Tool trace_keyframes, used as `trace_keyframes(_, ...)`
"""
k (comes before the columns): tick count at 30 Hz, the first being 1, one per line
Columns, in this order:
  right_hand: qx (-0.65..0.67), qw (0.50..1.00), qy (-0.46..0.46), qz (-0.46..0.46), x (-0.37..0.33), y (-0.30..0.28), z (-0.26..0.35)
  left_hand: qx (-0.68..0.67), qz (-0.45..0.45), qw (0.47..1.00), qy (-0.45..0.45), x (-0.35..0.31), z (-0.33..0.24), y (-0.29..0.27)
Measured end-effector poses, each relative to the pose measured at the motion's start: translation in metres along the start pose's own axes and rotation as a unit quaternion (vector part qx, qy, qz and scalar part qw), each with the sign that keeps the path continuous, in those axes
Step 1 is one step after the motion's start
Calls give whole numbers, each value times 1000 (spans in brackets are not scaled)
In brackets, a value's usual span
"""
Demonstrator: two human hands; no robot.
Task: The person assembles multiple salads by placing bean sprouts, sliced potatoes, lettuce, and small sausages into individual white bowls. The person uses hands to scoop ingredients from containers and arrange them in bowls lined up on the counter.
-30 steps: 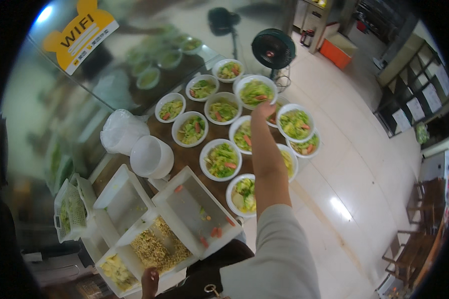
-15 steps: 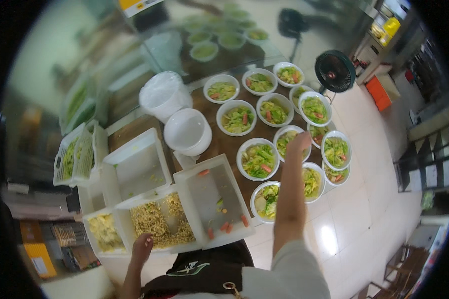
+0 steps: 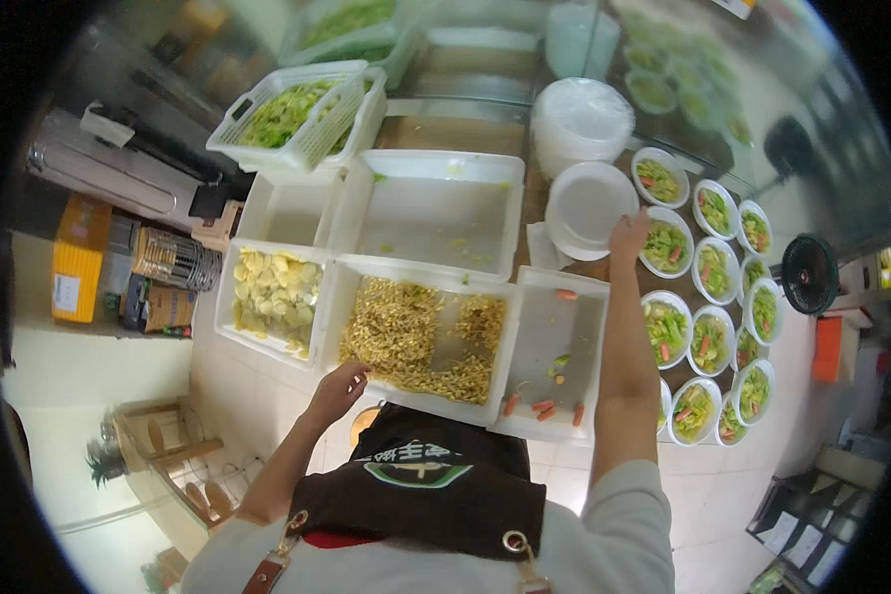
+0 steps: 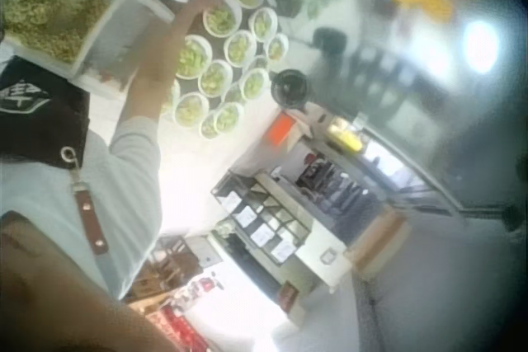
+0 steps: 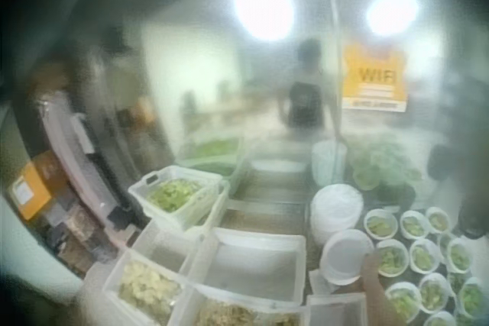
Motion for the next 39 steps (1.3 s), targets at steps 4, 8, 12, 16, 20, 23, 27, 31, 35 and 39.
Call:
trace_keyframes(4,-56,996,-47,-41,10,-35,55,7,-6,1000,18,20,34,4)
trace_keyframes(8,131,989,-56,-39,15,-54,95,32,-14,996,87,68,32,15)
trace_keyframes(12,353,926,121,-66,6,-77,92,29,-39,986,161,112,13,28)
trace_keyframes(16,482,837,248,-77,-33,-103,86,166,-94,959,210,143,-7,36)
trace_keyframes(20,508,793,335,24,-130,-128,93,224,-42,950,211,142,-7,72)
trace_keyframes(23,510,765,392,39,-202,-137,88,264,68,945,180,125,13,105)
trace_keyframes(27,490,773,402,25,-260,-142,73,182,-20,955,232,114,-3,68)
trace_keyframes(31,472,810,344,59,-257,-137,107,32,-6,980,194,110,-28,-1)
trace_keyframes(35,440,852,271,83,-233,-136,137,3,4,989,148,109,-51,-38)
trace_keyframes(39,429,869,215,120,-220,-117,153,83,-4,985,149,115,-10,-11)
Point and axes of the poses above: each hand's wrist, its own x-axis towards the middle knuckle, its own y-axis out of the palm, z = x × y, the point moved 9 cm from there along x, towards the middle knuckle, and after that the axes turned 4 degrees about x, right-handed, at the moved point
